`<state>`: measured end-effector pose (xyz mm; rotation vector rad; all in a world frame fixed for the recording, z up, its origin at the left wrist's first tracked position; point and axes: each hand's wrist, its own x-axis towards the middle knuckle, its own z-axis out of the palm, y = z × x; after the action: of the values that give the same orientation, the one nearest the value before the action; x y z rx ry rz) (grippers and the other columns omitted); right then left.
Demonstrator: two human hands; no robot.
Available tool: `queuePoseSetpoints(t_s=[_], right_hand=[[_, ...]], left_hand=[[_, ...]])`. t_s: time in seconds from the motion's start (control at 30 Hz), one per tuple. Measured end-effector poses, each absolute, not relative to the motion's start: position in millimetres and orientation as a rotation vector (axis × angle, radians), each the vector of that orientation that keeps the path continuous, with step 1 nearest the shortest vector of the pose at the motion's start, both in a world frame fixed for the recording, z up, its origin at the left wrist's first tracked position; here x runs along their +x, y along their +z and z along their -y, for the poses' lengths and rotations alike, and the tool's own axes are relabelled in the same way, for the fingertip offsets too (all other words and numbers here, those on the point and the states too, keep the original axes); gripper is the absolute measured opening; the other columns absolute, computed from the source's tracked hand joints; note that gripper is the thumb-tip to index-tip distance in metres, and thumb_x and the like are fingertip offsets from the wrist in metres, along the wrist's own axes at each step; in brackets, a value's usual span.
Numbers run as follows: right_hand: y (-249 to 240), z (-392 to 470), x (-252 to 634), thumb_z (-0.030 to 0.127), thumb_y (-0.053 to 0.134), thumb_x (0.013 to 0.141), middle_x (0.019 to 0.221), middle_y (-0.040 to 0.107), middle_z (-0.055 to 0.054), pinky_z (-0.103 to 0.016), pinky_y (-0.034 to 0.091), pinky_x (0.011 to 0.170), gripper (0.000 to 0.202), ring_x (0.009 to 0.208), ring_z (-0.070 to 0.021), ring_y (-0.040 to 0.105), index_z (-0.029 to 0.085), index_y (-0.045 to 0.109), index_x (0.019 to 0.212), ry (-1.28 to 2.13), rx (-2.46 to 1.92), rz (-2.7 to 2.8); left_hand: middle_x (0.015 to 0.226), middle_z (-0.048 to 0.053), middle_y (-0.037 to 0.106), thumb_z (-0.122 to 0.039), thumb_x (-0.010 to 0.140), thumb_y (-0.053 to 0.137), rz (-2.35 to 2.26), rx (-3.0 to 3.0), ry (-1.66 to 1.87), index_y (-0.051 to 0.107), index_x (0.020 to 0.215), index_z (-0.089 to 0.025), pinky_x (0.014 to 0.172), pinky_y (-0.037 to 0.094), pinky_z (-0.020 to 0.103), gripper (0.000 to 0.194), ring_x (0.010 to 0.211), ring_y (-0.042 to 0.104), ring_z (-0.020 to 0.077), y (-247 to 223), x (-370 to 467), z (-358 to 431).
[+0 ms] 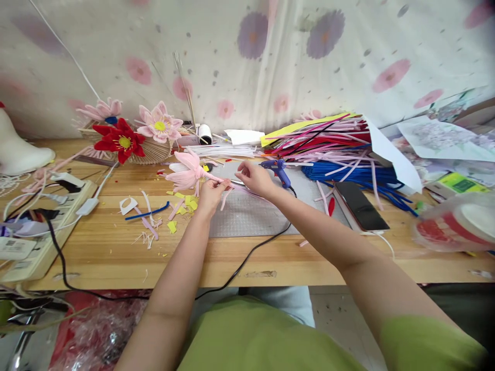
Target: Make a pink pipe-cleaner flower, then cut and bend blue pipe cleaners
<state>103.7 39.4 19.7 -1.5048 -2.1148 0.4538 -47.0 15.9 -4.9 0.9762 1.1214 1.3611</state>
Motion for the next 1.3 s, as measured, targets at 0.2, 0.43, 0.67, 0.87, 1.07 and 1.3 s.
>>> queuePoseSetpoints(t_s=[0.2,0.43,0.67,0.87,1.07,1.3], right_hand=[[13.3,-7.9,96.6,0.02,0.038,0.089,0.086,0.06,-0.008,-0.031,0.033,0.072,0.021,0.083,-0.0172,0.048,0.018,0.059,0.092,-0.342,-0.593,2.624],[3.9,-5.8,98.3,0.026,0.036,0.092,0.083,0.063,-0.006,-0.029,0.037,0.07,0.028,0.078,-0.0154,0.049,0.018,0.064,0.091,-0.27,-0.465,2.502],[17.4,-25.8,103.7,0.035,0.045,0.087,0.089,0.065,-0.006,-0.027,0.039,0.081,0.027,0.088,-0.0161,0.055,0.02,0.068,0.087,0.356,-1.098,2.034],[3.9,-50.2,105.1,0.039,0.052,0.079,0.074,0.063,-0.002,-0.023,0.039,0.07,0.027,0.075,-0.0136,0.055,0.016,0.064,0.071,0.784,-1.347,1.748],[-5.0,-48.3,95.5,0.037,0.062,0.069,0.059,0.059,0.0,-0.019,0.035,0.052,0.024,0.054,-0.0069,0.047,0.013,0.063,0.065,1.533,-1.341,1.692],[2.6,-40.6,88.5,0.028,0.071,0.066,0.062,0.059,0.0,-0.015,0.037,0.047,0.019,0.052,-0.0039,0.05,0.012,0.062,0.068,2.26,-1.203,1.673]], left_hand=[[0.056,0.0,0.061,-0.034,0.052,0.076,-1.152,0.921,1.408,0.062,0.06,-0.012,0.057,0.043,0.022,0.027,0.052,0.054,0.009,-11.4,-46.0,-19.2],[0.054,0.0,0.06,-0.03,0.054,0.075,-1.146,0.835,1.474,0.059,0.059,-0.011,0.062,0.046,0.024,0.025,0.054,0.057,0.0098,-13.9,-53.8,-19.7],[0.058,0.002,0.063,-0.031,0.056,0.074,-1.17,0.988,1.445,0.062,0.06,-0.01,0.07,0.05,0.029,0.024,0.057,0.06,0.012,-14.2,-60.3,-18.4],[0.057,0.001,0.061,-0.034,0.054,0.075,-1.096,1.099,1.33,0.062,0.061,-0.012,0.067,0.05,0.03,0.027,0.058,0.061,0.014,-4.8,-57.0,-15.1],[0.057,0.0,0.061,-0.037,0.055,0.075,-0.989,1.106,1.318,0.061,0.06,-0.014,0.066,0.048,0.028,0.027,0.058,0.059,0.0127,-2.1,-54.7,-14.7],[0.059,-0.001,0.061,-0.041,0.055,0.074,-1.003,1.054,1.378,0.061,0.063,-0.015,0.068,0.048,0.026,0.03,0.062,0.06,0.012,-7.1,-51.9,-12.2]])
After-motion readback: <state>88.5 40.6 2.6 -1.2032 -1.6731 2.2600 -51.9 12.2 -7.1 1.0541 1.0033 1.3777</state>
